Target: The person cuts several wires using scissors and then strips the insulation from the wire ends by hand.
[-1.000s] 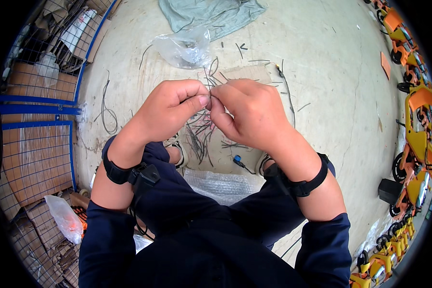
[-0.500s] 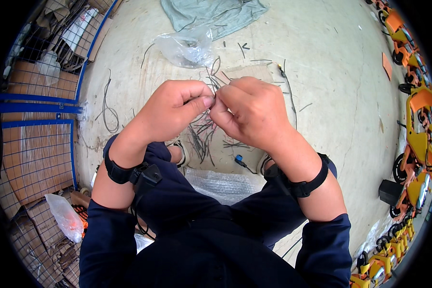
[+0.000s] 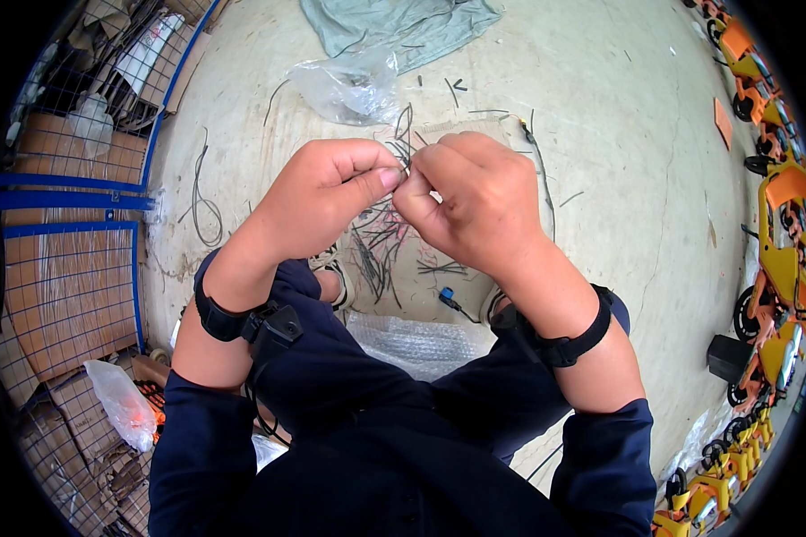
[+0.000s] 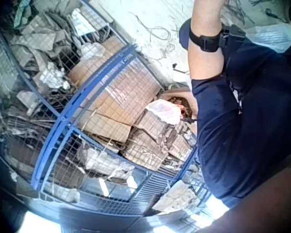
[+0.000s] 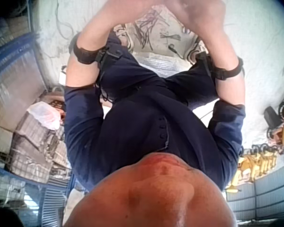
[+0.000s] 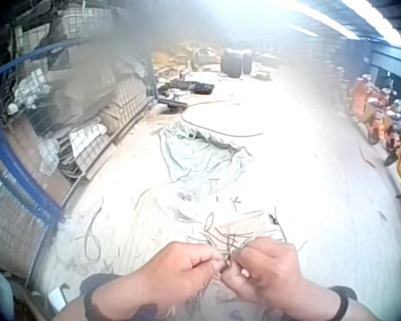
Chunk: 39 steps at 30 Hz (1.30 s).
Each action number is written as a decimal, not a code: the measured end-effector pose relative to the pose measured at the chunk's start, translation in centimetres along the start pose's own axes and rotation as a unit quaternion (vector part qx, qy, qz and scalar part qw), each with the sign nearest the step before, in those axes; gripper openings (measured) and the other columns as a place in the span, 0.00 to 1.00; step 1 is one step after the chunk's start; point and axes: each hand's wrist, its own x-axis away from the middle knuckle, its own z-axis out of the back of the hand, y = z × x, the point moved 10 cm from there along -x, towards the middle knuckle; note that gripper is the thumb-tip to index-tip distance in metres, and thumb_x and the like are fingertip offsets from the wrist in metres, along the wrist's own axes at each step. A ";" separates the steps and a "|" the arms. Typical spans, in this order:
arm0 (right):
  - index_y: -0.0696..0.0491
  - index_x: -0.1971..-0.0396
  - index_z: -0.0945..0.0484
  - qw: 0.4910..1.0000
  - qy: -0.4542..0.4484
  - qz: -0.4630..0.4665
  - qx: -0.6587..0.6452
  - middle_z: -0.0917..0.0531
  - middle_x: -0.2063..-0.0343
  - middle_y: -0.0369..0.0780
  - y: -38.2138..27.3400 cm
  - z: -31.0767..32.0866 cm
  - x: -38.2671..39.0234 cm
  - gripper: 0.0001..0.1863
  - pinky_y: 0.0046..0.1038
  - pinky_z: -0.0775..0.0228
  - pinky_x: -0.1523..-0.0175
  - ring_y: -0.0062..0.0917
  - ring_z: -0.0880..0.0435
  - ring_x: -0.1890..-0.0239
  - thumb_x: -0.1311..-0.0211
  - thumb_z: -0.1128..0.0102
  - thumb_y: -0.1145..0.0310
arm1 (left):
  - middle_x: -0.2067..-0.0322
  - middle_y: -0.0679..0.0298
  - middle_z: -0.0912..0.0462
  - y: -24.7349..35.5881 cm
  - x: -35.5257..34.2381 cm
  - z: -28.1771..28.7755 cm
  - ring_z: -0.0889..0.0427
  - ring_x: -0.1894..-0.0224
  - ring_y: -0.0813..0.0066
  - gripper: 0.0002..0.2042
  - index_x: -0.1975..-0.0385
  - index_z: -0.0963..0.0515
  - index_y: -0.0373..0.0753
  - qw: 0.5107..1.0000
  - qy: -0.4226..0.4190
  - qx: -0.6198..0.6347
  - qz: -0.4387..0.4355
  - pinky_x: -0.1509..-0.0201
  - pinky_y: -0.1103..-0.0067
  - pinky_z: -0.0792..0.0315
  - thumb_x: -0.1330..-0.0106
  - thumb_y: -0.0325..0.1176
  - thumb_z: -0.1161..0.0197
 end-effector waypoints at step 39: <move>0.56 0.60 0.24 0.727 -0.099 -0.383 -0.561 0.18 0.70 0.33 2.6 -5.1 3.3 0.09 0.15 0.32 0.64 0.10 0.24 0.68 0.32 0.41 0.66 | 0.61 0.62 0.18 2.4 0.0 0.7 0.22 0.58 0.77 0.12 0.56 0.21 0.31 0.967 0.086 0.224 -0.087 0.53 0.81 0.28 0.27 0.32 0.48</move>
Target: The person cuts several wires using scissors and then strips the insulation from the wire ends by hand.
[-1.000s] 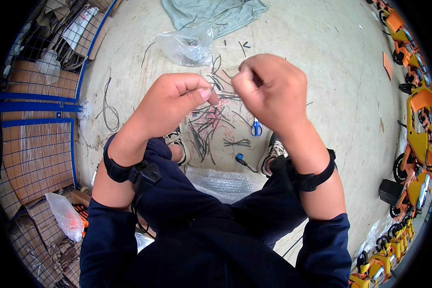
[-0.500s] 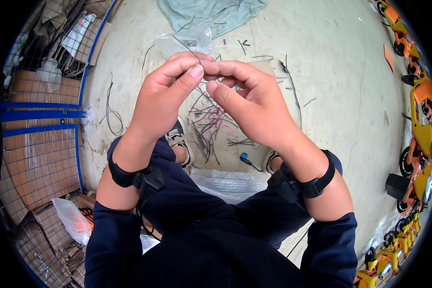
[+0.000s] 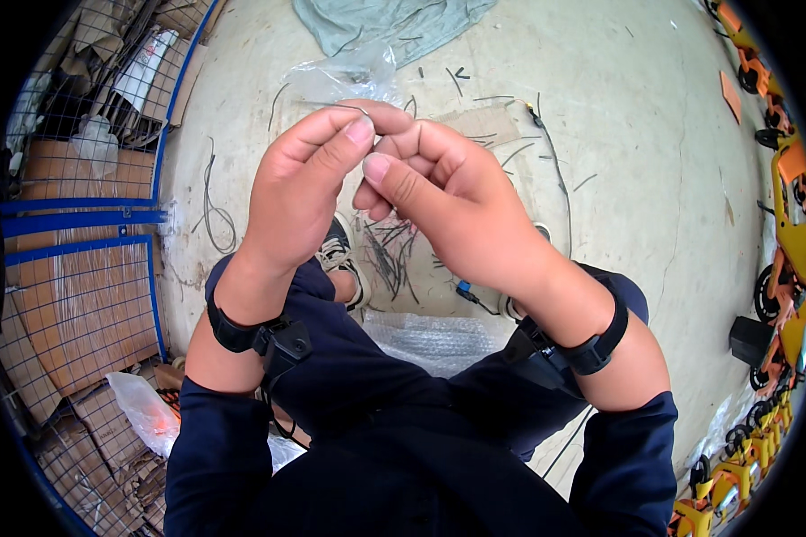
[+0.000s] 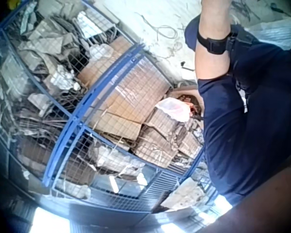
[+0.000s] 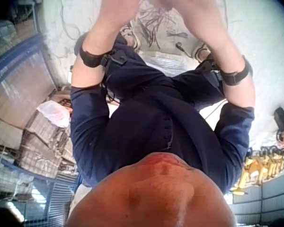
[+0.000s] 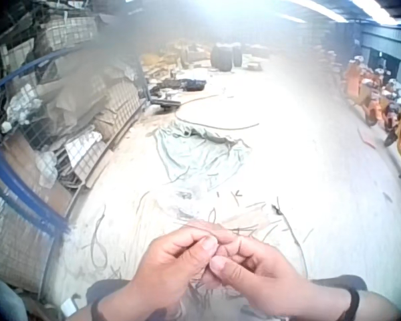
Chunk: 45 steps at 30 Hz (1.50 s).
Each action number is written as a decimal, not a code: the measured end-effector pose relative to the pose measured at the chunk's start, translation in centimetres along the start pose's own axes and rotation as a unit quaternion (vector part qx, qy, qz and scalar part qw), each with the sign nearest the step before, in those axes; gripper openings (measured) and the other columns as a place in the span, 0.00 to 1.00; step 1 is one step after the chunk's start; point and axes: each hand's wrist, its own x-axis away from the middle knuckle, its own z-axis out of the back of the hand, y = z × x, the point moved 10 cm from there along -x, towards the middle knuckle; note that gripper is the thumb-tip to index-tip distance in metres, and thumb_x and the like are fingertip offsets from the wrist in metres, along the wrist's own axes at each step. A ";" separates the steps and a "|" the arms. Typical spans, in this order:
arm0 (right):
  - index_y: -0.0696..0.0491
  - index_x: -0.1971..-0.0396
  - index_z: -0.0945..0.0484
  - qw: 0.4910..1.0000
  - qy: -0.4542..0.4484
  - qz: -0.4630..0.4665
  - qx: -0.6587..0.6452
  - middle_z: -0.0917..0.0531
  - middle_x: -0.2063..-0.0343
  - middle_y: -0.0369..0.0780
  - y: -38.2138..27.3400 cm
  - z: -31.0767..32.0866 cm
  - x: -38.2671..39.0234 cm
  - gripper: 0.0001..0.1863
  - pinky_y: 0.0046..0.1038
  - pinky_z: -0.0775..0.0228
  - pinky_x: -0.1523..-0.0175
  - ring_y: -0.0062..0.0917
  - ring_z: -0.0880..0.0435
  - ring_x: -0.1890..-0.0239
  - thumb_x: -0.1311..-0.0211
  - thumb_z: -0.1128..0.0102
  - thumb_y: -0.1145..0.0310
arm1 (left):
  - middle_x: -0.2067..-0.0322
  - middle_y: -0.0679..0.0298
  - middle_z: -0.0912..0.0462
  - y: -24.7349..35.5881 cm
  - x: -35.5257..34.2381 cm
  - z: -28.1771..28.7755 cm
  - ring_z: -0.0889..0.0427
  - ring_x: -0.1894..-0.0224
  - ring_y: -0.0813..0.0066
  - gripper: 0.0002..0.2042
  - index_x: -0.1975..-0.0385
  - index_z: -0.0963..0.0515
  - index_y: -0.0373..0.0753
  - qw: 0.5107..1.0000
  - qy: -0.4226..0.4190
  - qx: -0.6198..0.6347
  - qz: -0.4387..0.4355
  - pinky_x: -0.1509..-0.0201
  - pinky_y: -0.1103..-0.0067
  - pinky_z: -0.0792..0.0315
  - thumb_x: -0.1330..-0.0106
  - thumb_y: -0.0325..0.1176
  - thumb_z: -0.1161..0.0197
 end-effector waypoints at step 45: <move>0.57 0.66 0.23 0.997 0.017 -0.072 0.013 0.18 0.77 0.34 -0.2 0.6 0.6 0.09 0.13 0.35 0.78 0.10 0.25 0.80 0.34 0.40 0.66 | 0.61 0.58 0.17 2.3 0.4 1.0 0.23 0.62 0.80 0.04 0.68 0.22 0.31 0.989 0.040 -0.055 -0.130 0.58 0.82 0.29 0.34 0.26 0.41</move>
